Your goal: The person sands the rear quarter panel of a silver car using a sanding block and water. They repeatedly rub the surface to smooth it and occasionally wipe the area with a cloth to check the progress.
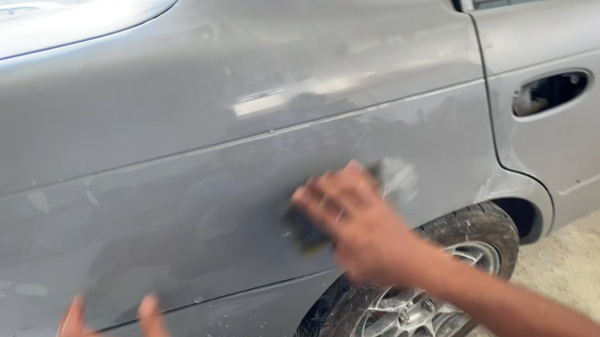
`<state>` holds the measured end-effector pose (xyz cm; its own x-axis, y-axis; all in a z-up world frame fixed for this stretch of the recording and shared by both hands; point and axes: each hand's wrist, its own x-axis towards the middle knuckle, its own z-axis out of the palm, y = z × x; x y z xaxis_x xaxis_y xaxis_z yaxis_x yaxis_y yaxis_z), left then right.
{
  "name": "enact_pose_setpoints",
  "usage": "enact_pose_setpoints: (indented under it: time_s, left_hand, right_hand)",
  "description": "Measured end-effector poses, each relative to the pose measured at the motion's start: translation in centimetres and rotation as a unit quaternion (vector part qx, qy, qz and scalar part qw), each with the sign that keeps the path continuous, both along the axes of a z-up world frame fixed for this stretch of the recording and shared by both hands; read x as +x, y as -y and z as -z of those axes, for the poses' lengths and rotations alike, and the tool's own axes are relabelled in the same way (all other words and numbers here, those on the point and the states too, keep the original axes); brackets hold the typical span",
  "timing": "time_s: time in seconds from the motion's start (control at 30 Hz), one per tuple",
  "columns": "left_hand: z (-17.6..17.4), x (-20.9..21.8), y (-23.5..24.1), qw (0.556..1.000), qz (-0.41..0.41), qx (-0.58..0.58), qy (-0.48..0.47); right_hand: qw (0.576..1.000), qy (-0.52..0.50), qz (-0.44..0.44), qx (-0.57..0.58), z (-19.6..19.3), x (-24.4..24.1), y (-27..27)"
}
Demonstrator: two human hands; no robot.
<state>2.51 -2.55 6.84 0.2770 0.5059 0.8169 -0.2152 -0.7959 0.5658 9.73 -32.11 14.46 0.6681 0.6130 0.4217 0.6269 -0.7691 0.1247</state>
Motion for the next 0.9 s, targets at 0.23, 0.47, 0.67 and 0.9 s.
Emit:
enact_pose_setpoints:
  time_s: [0.23, 0.47, 0.67, 0.9]
  left_hand:
    - [-13.2, 9.5, 5.0, 0.947, 0.001, 0.31, 0.088]
    - [-14.2, 13.2, 5.4, 0.902, -0.038, 0.42, 0.093]
    - [-12.5, 15.0, 4.9, 0.893, -0.067, 0.434, 0.096]
    - [-12.3, 14.8, 4.9, 0.927, 0.117, 0.354, 0.035]
  right_hand:
    - [0.915, 0.372, -0.14, 0.064, -2.5, 8.6, 3.9]
    - [0.902, 0.388, -0.158, 0.101, 1.8, 10.3, 9.8]
    - [0.892, 0.412, -0.145, 0.12, 0.2, 11.7, 10.7]
    - [0.913, 0.352, -0.174, 0.115, 3.2, 11.4, 17.3]
